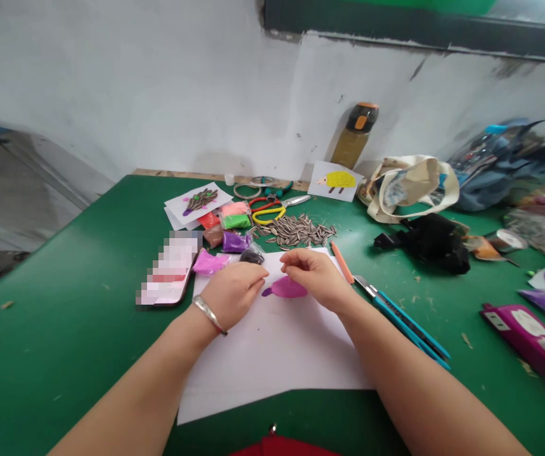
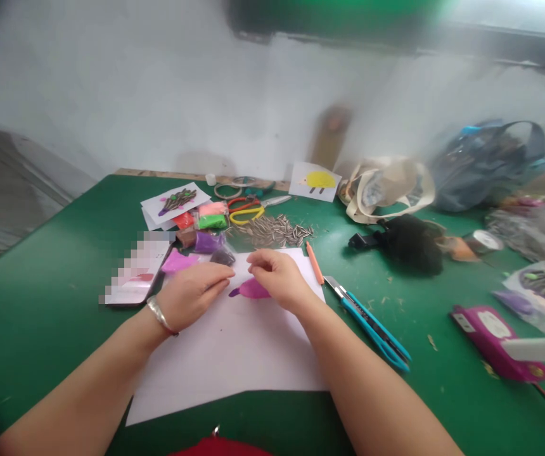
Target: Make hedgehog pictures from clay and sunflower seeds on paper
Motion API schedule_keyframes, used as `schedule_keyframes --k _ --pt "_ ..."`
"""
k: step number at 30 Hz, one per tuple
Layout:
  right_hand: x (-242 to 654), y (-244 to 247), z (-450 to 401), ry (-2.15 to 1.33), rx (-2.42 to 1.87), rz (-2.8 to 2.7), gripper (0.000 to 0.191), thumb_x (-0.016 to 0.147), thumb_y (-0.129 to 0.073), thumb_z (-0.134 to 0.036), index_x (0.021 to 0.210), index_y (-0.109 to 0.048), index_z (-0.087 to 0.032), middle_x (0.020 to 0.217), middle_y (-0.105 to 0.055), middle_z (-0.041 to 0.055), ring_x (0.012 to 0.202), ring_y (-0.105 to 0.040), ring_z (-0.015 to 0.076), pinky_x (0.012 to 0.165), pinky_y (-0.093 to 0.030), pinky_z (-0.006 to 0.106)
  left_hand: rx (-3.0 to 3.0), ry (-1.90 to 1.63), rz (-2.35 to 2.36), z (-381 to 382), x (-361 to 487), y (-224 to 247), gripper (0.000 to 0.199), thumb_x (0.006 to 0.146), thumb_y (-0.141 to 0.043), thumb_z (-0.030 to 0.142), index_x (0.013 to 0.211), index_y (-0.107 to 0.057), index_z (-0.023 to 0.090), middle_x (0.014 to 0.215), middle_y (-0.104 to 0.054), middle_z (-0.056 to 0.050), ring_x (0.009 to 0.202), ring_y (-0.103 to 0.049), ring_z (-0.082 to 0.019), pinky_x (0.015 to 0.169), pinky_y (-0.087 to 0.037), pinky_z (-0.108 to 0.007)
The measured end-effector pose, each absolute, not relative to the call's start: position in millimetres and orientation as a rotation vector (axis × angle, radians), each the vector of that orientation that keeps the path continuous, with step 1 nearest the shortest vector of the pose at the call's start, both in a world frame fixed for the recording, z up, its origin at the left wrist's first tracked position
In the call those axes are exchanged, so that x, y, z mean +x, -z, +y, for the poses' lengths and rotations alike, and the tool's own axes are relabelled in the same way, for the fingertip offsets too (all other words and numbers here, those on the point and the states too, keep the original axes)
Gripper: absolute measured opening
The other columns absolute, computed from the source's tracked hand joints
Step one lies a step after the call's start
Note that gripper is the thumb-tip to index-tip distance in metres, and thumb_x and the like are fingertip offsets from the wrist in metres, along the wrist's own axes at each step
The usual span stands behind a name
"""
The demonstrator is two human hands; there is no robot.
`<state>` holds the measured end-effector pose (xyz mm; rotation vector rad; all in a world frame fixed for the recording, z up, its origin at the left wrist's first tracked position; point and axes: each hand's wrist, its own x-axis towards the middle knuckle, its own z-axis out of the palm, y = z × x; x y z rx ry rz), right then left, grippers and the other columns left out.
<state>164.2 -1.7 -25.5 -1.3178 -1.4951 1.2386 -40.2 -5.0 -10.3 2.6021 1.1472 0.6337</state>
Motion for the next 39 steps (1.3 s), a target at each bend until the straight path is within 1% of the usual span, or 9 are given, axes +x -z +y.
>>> schedule_keyframes --k 2,7,13,18,22,31,33,36,39 --pt "165 26 -1 -1.233 -1.339 -1.497 0.014 0.074 -0.060 -0.025 0.085 -0.068 -0.024 0.079 -0.067 0.0009 0.072 -0.057 0.0164 0.063 -0.043 0.029 2.647 -0.463 1.042 -5 -43 8 0.026 0.089 -0.043 0.015 0.099 -0.067 0.019 0.098 -0.069 -0.007 0.092 -0.063 -0.021 0.082 -0.049 -0.035" --pt "165 26 -1 -1.221 -1.356 -1.518 0.008 0.074 -0.059 -0.025 0.076 -0.066 -0.023 0.070 -0.060 -0.0009 0.064 -0.051 0.0142 0.055 -0.037 0.026 2.747 -0.214 0.942 -7 -43 7 0.027 0.090 -0.042 0.014 0.097 -0.067 0.020 0.085 -0.062 -0.007 0.083 -0.057 -0.021 0.074 -0.046 -0.034" --pt "165 30 0 -1.250 -1.356 -1.512 0.010 0.075 -0.057 -0.025 0.080 -0.065 -0.022 0.071 -0.060 -0.0006 0.065 -0.051 0.0139 0.055 -0.038 0.026 2.788 -0.178 0.947 -10 -39 10 0.023 0.091 -0.043 0.017 0.094 -0.066 0.020 0.084 -0.059 -0.006 0.084 -0.055 -0.021 0.076 -0.044 -0.035" --pt "164 31 0 -1.238 -1.366 -1.538 0.009 0.075 -0.057 -0.024 0.079 -0.065 -0.022 0.070 -0.060 -0.0008 0.064 -0.050 0.0134 0.054 -0.037 0.025 2.776 -0.108 0.987 -10 -37 8 0.023 0.090 -0.043 0.014 0.101 -0.063 0.017 0.088 -0.060 -0.006 0.084 -0.054 -0.021 0.075 -0.042 -0.035" --pt "163 31 0 -1.231 -1.376 -1.552 0.010 0.073 -0.057 -0.024 0.078 -0.065 -0.022 0.069 -0.060 -0.0009 0.062 -0.050 0.0133 0.054 -0.038 0.025 2.803 -0.095 0.978 -9 -37 10 0.023 0.091 -0.043 0.017 0.096 -0.065 0.019 0.086 -0.059 -0.006 0.083 -0.054 -0.021 0.073 -0.041 -0.035" --pt "162 31 1 -1.175 -1.416 -1.616 0.010 0.074 -0.055 -0.023 0.078 -0.065 -0.020 0.068 -0.059 -0.0015 0.062 -0.050 0.0119 0.055 -0.038 0.023 2.822 0.007 0.980 -10 -35 6 0.021 0.092 -0.044 0.021 0.096 -0.065 0.019 0.093 -0.060 -0.007 0.091 -0.054 -0.023 0.077 -0.041 -0.037" --pt "163 31 1 -1.168 -1.415 -1.621 0.011 0.074 -0.055 -0.023 0.078 -0.065 -0.020 0.068 -0.058 -0.0017 0.061 -0.049 0.0114 0.054 -0.038 0.023 2.753 0.006 0.984 -10 -36 3 0.018 0.089 -0.048 0.020 0.100 -0.063 0.019 0.098 -0.061 -0.007 0.095 -0.055 -0.023 0.081 -0.041 -0.037" --pt "164 31 1 -1.158 -1.407 -1.633 0.011 0.074 -0.055 -0.022 0.079 -0.065 -0.019 0.068 -0.059 -0.0017 0.060 -0.049 0.0110 0.054 -0.037 0.023 2.626 -0.045 1.043 -10 -38 -1 0.027 0.088 -0.050 0.018 0.114 -0.056 0.018 0.105 -0.063 -0.007 0.098 -0.056 -0.022 0.086 -0.041 -0.036" --pt "164 31 2 -1.154 -1.402 -1.635 0.011 0.074 -0.055 -0.022 0.079 -0.065 -0.019 0.069 -0.059 -0.0015 0.059 -0.049 0.0108 0.054 -0.038 0.023 2.631 -0.013 1.022 -10 -39 -1 0.026 0.088 -0.049 0.019 0.113 -0.058 0.018 0.104 -0.063 -0.008 0.098 -0.056 -0.023 0.086 -0.041 -0.036"
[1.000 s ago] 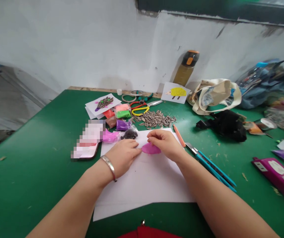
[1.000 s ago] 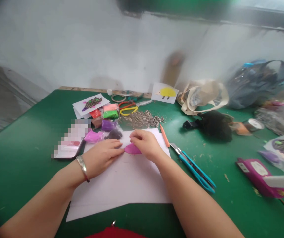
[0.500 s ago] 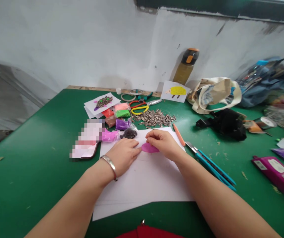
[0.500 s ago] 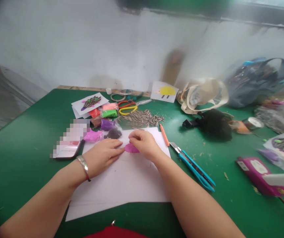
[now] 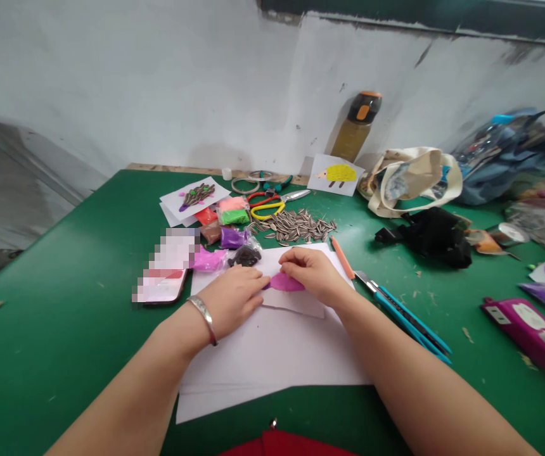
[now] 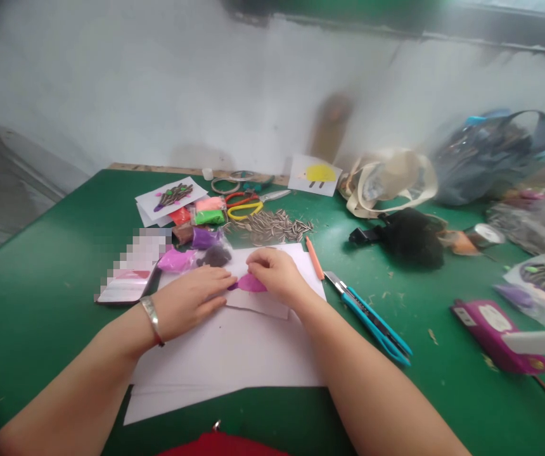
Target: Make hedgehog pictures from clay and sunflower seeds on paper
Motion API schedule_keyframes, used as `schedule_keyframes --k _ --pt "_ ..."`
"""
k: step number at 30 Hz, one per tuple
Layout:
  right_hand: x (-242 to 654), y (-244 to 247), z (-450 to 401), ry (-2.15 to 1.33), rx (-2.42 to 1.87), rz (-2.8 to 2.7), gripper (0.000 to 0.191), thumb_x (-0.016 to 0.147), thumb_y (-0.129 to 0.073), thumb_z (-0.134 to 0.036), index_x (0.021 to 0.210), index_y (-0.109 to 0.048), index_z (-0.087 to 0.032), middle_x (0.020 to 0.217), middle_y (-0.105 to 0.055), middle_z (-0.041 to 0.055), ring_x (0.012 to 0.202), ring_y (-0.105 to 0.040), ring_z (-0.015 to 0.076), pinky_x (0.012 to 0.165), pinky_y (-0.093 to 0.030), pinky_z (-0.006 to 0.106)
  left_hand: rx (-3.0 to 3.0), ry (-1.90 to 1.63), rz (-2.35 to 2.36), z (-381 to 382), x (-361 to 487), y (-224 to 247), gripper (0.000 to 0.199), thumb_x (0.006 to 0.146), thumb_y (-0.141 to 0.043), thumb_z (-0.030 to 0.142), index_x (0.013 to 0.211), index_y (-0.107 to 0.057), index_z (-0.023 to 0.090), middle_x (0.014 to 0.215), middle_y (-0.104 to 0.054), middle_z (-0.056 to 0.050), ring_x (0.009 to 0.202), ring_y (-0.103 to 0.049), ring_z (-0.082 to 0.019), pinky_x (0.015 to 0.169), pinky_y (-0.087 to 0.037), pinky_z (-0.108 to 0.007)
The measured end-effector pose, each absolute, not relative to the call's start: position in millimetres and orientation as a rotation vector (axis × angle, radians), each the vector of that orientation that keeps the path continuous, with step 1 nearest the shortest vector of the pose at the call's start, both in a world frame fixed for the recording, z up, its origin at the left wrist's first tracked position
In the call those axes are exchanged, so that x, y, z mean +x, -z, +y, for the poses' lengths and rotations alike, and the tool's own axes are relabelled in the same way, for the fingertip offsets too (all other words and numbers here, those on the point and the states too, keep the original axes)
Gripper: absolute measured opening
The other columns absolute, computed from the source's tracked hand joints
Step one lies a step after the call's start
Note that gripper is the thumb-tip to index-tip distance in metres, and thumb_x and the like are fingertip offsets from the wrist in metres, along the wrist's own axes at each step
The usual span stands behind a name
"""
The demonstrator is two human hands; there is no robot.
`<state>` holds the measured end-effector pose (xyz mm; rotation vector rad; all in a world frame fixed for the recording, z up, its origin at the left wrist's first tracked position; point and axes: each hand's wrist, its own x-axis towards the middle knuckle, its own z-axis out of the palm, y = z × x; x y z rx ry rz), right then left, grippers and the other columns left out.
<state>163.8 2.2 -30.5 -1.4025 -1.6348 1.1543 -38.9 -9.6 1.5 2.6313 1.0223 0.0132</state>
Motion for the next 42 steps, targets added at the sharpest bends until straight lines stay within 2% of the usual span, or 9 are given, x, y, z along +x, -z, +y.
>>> schedule_keyframes --k 4,10,14,20,25,28,32,35,42 --pt "163 30 3 -1.155 -1.400 -1.639 0.011 0.074 -0.056 -0.023 0.078 -0.065 -0.019 0.070 -0.061 -0.0010 0.060 -0.050 0.0110 0.055 -0.039 0.023 2.716 0.056 0.990 -12 -38 2 0.022 0.088 -0.049 0.022 0.106 -0.061 0.018 0.106 -0.059 -0.009 0.102 -0.054 -0.025 0.087 -0.041 -0.040" --pt "164 31 3 -1.142 -1.398 -1.645 0.011 0.074 -0.055 -0.023 0.078 -0.064 -0.019 0.070 -0.061 -0.0011 0.060 -0.050 0.0114 0.055 -0.039 0.024 2.677 0.092 1.053 -15 -38 2 0.027 0.087 -0.051 0.024 0.113 -0.058 0.018 0.115 -0.058 -0.010 0.108 -0.053 -0.027 0.094 -0.038 -0.047" --pt "164 31 3 -1.145 -1.392 -1.642 0.011 0.075 -0.055 -0.023 0.078 -0.065 -0.019 0.070 -0.061 -0.0011 0.061 -0.051 0.0117 0.055 -0.039 0.024 2.643 0.080 1.081 -15 -39 1 0.033 0.087 -0.052 0.025 0.119 -0.054 0.017 0.120 -0.057 -0.011 0.111 -0.052 -0.026 0.096 -0.037 -0.046" --pt "164 32 3 -1.165 -1.408 -1.623 0.010 0.074 -0.057 -0.023 0.079 -0.065 -0.020 0.071 -0.062 -0.0012 0.062 -0.052 0.0115 0.056 -0.040 0.024 2.719 0.114 1.076 -15 -37 1 0.025 0.089 -0.049 0.027 0.109 -0.060 0.018 0.110 -0.059 -0.010 0.104 -0.055 -0.026 0.089 -0.041 -0.042" --pt "165 33 2 -1.174 -1.410 -1.610 0.017 0.074 -0.059 -0.023 0.089 -0.066 -0.020 0.075 -0.065 -0.0003 0.066 -0.055 0.0128 0.060 -0.042 0.025 2.629 0.064 1.077 -13 -38 -3 0.027 0.089 -0.051 0.026 0.113 -0.057 0.017 0.112 -0.061 -0.009 0.104 -0.055 -0.025 0.091 -0.040 -0.040" --pt "164 32 1 -1.111 -1.402 -1.678 0.014 0.075 -0.057 -0.021 0.084 -0.068 -0.020 0.082 -0.066 0.0006 0.072 -0.057 0.0136 0.064 -0.043 0.026 2.576 0.061 1.080 -10 -40 -5 0.027 0.090 -0.049 0.026 0.113 -0.057 0.015 0.109 -0.063 -0.009 0.100 -0.056 -0.023 0.089 -0.040 -0.037" --pt "161 29 -2 -1.062 -1.392 -1.797 0.014 0.080 -0.052 -0.019 0.075 -0.066 -0.021 0.070 -0.061 -0.0024 0.066 -0.053 0.0119 0.060 -0.039 0.024 2.632 0.124 1.037 -9 -41 -8 0.023 0.092 -0.045 0.025 0.100 -0.064 0.015 0.098 -0.062 -0.009 0.093 -0.056 -0.023 0.083 -0.041 -0.035" --pt "156 28 -4 -0.973 -1.371 -1.900 0.016 0.081 -0.050 -0.015 0.072 -0.063 -0.021 0.070 -0.059 -0.0028 0.066 -0.052 0.0115 0.061 -0.038 0.023 2.639 0.135 1.032 -10 -43 -10 0.025 0.092 -0.044 0.025 0.094 -0.066 0.014 0.097 -0.062 -0.009 0.092 -0.056 -0.023 0.083 -0.042 -0.035" --pt "143 34 -10 -0.693 -1.254 -2.141 0.016 0.082 -0.055 -0.010 0.080 -0.068 -0.020 0.081 -0.062 0.0030 0.077 -0.056 0.0144 0.073 -0.041 0.026 2.652 0.041 1.116 -10 -50 -11 0.026 0.093 -0.043 0.028 0.090 -0.066 0.017 0.094 -0.064 -0.007 0.093 -0.058 -0.022 0.082 -0.044 -0.033"
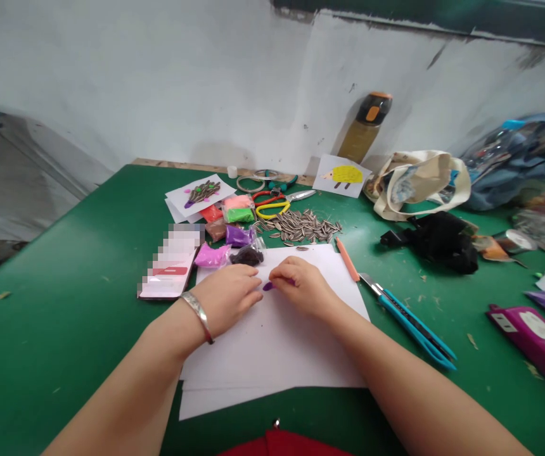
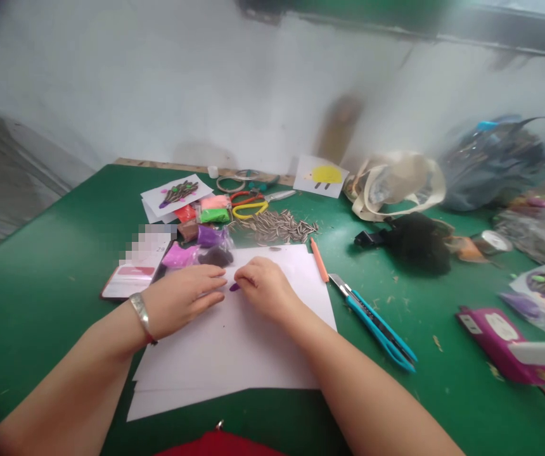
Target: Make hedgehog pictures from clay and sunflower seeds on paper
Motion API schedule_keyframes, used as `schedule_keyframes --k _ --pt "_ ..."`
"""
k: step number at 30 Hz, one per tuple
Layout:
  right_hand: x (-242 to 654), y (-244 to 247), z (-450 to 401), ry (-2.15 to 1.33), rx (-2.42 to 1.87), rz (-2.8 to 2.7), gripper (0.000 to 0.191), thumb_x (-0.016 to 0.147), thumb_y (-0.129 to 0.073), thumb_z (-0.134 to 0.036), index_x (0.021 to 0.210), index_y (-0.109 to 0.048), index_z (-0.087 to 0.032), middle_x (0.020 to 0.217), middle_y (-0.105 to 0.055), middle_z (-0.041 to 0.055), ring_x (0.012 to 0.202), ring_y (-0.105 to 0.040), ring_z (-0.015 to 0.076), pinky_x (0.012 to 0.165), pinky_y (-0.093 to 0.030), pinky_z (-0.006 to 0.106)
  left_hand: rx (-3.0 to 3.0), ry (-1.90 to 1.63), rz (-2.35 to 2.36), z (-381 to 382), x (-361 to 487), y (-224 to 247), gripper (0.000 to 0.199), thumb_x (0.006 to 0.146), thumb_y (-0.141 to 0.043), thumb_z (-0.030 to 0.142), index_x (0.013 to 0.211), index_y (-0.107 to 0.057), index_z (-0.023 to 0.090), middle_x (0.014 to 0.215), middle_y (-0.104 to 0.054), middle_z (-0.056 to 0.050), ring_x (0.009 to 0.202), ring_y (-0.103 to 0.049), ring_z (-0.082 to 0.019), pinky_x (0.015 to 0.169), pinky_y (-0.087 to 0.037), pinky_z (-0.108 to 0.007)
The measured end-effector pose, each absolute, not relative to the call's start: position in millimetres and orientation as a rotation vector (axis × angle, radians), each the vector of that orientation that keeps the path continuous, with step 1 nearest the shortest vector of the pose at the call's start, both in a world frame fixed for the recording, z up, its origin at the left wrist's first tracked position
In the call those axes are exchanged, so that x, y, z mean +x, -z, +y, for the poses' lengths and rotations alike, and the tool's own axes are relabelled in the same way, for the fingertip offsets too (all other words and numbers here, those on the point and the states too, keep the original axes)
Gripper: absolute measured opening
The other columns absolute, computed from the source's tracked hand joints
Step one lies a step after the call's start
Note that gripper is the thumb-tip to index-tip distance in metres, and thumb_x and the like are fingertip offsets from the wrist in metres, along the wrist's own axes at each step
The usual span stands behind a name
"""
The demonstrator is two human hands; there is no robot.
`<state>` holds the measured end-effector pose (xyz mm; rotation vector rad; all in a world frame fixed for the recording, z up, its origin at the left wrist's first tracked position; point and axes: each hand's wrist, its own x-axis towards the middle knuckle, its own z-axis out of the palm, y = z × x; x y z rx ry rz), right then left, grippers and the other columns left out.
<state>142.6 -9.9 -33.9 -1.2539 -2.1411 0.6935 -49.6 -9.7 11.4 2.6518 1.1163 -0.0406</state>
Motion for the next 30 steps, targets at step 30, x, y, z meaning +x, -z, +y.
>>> schedule_keyframes --k 30 --pt "142 34 -28 -0.159 -1.094 -2.522 0.017 0.090 -0.048 -0.015 0.090 -0.064 -0.020 0.079 -0.070 0.0041 0.084 -0.050 0.0197 0.076 -0.028 0.035 2.589 0.135 1.116 -10 -47 -8 0.023 0.090 -0.048 0.024 0.082 -0.067 0.014 0.089 -0.063 -0.008 0.087 -0.058 -0.022 0.075 -0.042 -0.031"
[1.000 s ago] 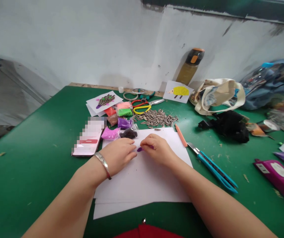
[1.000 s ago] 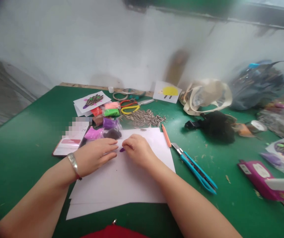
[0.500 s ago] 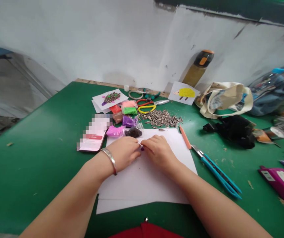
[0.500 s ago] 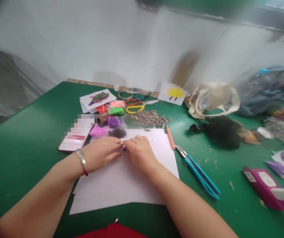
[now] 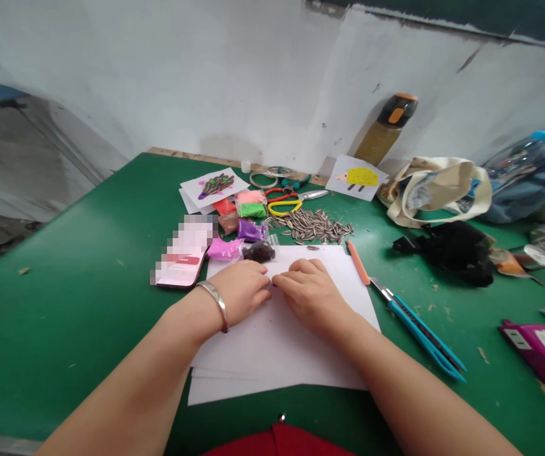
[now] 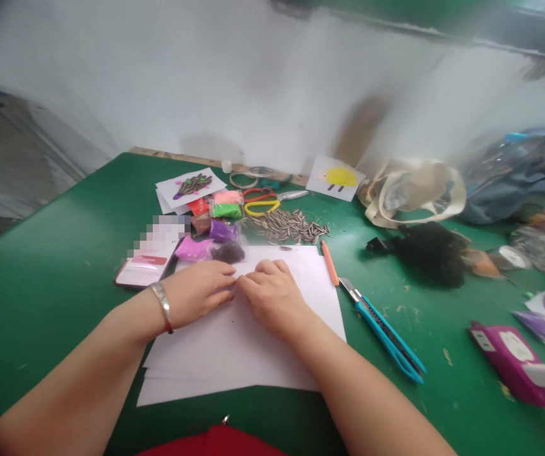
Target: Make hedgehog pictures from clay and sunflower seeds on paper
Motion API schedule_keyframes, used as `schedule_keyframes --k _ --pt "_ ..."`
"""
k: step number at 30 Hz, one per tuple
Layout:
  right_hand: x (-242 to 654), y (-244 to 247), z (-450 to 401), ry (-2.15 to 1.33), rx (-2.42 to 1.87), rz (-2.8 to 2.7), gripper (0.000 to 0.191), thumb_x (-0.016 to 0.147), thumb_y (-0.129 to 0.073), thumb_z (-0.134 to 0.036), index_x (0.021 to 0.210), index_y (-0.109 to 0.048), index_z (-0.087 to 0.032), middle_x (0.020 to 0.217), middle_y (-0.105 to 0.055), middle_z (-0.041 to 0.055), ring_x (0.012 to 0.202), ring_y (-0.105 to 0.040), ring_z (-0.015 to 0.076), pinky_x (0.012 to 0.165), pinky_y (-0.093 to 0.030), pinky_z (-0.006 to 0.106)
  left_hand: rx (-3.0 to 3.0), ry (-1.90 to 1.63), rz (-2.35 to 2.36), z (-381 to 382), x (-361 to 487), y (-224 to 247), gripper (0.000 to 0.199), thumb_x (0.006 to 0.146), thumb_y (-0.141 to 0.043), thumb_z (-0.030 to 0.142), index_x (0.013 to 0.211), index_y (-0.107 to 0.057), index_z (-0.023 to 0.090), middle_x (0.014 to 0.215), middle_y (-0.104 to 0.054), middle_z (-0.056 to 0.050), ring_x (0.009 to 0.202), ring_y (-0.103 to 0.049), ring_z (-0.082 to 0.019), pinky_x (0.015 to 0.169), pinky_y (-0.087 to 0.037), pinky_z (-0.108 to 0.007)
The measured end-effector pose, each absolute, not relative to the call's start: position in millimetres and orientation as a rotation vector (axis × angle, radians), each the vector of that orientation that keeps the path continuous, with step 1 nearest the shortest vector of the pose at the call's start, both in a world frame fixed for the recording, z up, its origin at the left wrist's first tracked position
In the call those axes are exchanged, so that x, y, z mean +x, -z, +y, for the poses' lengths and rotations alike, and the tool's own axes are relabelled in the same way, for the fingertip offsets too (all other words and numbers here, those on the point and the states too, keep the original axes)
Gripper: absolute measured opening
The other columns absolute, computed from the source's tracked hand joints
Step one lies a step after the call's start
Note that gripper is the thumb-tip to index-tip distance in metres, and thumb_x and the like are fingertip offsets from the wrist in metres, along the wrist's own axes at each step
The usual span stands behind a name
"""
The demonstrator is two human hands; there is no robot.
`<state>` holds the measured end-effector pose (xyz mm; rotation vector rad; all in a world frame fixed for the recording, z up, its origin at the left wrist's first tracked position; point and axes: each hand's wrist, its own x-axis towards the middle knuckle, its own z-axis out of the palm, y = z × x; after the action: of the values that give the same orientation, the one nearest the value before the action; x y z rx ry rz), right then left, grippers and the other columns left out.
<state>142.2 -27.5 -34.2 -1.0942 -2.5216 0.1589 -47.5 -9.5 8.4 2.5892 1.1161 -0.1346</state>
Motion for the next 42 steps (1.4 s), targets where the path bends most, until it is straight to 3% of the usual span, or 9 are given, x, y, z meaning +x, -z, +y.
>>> schedule_keyframes --k 7,42 --pt "156 33 -16 -0.443 -1.164 -2.410 0.023 0.088 -0.048 -0.014 0.099 -0.068 -0.021 0.085 -0.071 0.0035 0.080 -0.055 0.0186 0.075 -0.033 0.033 2.605 0.089 1.076 -8 -49 -7 0.027 0.089 -0.046 0.026 0.077 -0.067 0.014 0.086 -0.063 -0.008 0.082 -0.058 -0.021 0.072 -0.041 -0.032" --pt "152 37 -16 -0.388 -1.047 -2.494 0.032 0.081 -0.050 -0.005 0.097 -0.073 -0.023 0.087 -0.064 0.0054 0.082 -0.049 0.0187 0.076 -0.035 0.034 2.601 0.199 1.106 -7 -47 -8 0.029 0.092 -0.044 0.027 0.081 -0.067 0.013 0.091 -0.062 -0.009 0.092 -0.057 -0.023 0.081 -0.040 -0.032"
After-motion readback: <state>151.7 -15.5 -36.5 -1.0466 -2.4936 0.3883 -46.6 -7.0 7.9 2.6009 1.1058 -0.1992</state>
